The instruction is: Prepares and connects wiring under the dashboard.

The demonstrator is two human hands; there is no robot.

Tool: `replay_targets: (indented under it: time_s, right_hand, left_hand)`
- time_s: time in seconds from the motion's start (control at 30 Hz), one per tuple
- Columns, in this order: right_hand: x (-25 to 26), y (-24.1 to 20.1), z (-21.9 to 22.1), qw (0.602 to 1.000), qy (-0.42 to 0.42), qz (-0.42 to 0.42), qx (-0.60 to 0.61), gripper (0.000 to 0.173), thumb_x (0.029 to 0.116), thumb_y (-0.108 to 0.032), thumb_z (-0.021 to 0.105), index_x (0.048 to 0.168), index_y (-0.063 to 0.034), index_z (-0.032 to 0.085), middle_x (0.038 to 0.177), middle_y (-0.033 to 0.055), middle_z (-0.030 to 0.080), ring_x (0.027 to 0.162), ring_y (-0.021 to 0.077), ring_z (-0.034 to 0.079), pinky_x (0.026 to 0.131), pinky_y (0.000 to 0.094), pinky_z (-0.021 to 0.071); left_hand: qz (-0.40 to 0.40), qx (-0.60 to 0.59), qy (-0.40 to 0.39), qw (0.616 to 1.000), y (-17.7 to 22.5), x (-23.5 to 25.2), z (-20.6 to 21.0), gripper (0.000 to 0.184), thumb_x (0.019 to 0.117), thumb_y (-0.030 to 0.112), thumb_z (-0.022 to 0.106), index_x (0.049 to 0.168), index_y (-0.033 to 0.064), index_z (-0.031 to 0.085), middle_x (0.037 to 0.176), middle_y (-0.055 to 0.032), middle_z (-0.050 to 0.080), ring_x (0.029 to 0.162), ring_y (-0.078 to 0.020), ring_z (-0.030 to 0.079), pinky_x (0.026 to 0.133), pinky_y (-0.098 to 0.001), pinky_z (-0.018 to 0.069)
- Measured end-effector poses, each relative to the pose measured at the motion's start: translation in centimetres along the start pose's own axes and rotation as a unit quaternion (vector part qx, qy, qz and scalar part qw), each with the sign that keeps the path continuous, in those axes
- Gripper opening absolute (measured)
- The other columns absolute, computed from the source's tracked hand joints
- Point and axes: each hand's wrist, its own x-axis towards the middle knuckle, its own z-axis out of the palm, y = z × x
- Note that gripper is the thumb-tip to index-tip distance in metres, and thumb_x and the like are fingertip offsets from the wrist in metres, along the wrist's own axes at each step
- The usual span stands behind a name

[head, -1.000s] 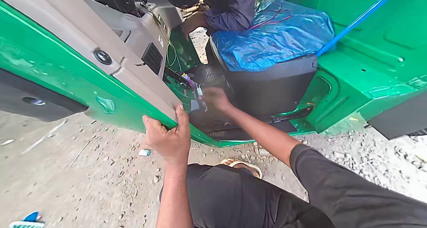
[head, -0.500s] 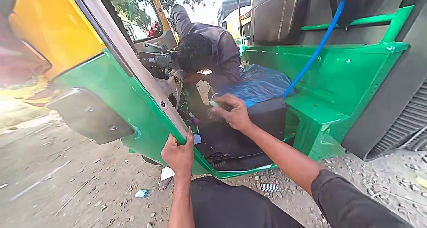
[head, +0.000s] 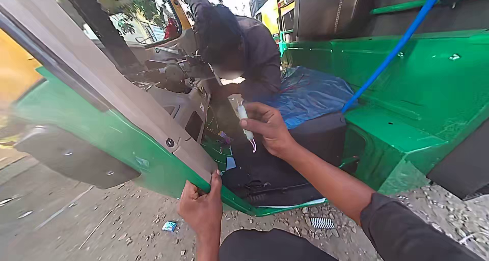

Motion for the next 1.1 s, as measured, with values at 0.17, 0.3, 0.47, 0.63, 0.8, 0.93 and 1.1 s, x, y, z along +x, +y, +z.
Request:
replay_targets:
  time_s: [0.17, 0.3, 0.47, 0.63, 0.8, 0.93, 1.1]
  right_hand:
    - [1.9, 2.1, -1.0, 0.989, -0.036, 0.04, 0.141, 0.03, 0.0975, -0.01, 0.064, 0.127, -0.0038, 0.064, 0.092, 0.0109, 0.065, 0.066, 0.0135, 0.06, 0.056, 0.0283, 0.0539]
    - [3.5, 4.1, -1.9, 0.972, -0.072, 0.038, 0.22, 0.032, 0.1005, -0.016, 0.06, 0.13, -0.0057, 0.063, 0.092, 0.0106, 0.065, 0.068, 0.0142, 0.061, 0.058, 0.0286, 0.0543]
    - [5.0, 9.6, -3.3, 0.965, -0.096, -0.015, 0.244, 0.026, 0.0976, -0.007, 0.06, 0.123, -0.0003, 0.063, 0.095, 0.0146, 0.066, 0.075, 0.0192, 0.066, 0.067, 0.035, 0.0592]
    - [-2.8, 21.6, -5.9, 0.979, -0.062, 0.172, 0.088, 0.026, 0.0948, 0.002, 0.063, 0.12, 0.0023, 0.061, 0.097, 0.0144, 0.068, 0.079, 0.0197, 0.069, 0.07, 0.0334, 0.0622]
    - [-8.2, 30.4, -6.9, 0.936, -0.042, 0.336, 0.1, 0.033, 0.0929, 0.001, 0.068, 0.125, 0.0001, 0.062, 0.1, 0.0138, 0.072, 0.086, 0.0191, 0.071, 0.075, 0.0336, 0.062]
    - [-7.6, 31.4, -6.3, 0.92, -0.045, 0.359, 0.151, 0.031, 0.0923, 0.002, 0.07, 0.122, 0.0005, 0.064, 0.102, 0.0131, 0.073, 0.085, 0.016, 0.071, 0.072, 0.0299, 0.0611]
    - [-7.2, 33.7, -5.6, 0.927, -0.066, 0.315, 0.194, 0.029, 0.0894, 0.002, 0.072, 0.117, 0.0078, 0.068, 0.105, 0.016, 0.071, 0.09, 0.018, 0.07, 0.081, 0.0333, 0.061]
  left_hand:
    - [-0.001, -0.012, 0.013, 1.0, -0.1, -0.2, 0.2, 0.023, 0.0813, 0.021, 0.082, 0.093, 0.0065, 0.069, 0.078, 0.0061, 0.07, 0.07, -0.0001, 0.068, 0.061, -0.0194, 0.0586]
    - [-0.005, 0.003, 0.034, 0.999, -0.1, -0.7, 0.6, 0.025, 0.0814, 0.019, 0.082, 0.096, 0.0042, 0.068, 0.08, 0.0049, 0.071, 0.072, -0.0018, 0.069, 0.063, -0.0209, 0.0606]
    - [-0.025, -0.016, 0.031, 0.999, 0.9, -0.7, 0.9, 0.022, 0.0857, 0.011, 0.079, 0.102, 0.0045, 0.066, 0.088, 0.0047, 0.073, 0.082, -0.006, 0.072, 0.072, -0.0242, 0.0628]
    - [-0.029, -0.017, 0.08, 0.996, 1.3, -1.5, 1.7, 0.031, 0.0872, 0.008, 0.077, 0.113, 0.0073, 0.059, 0.098, 0.0043, 0.074, 0.093, -0.0103, 0.073, 0.082, -0.0279, 0.0627]
    - [-0.022, -0.013, 0.157, 0.987, -0.2, -2.6, 2.6, 0.02, 0.0946, 0.01, 0.068, 0.112, 0.008, 0.057, 0.095, 0.0016, 0.072, 0.095, -0.0109, 0.071, 0.085, -0.029, 0.0602]
    - [-0.037, 0.035, 0.188, 0.981, 0.5, -2.7, 2.5, 0.028, 0.0944, 0.011, 0.07, 0.114, 0.0034, 0.052, 0.092, 0.0014, 0.071, 0.095, -0.0095, 0.072, 0.084, -0.0258, 0.0598]
    - [-0.027, 0.101, 0.215, 0.971, 0.4, -3.2, 2.0, 0.028, 0.0991, 0.015, 0.06, 0.117, -0.0027, 0.049, 0.093, -0.0051, 0.068, 0.094, -0.014, 0.071, 0.085, -0.0298, 0.0591]
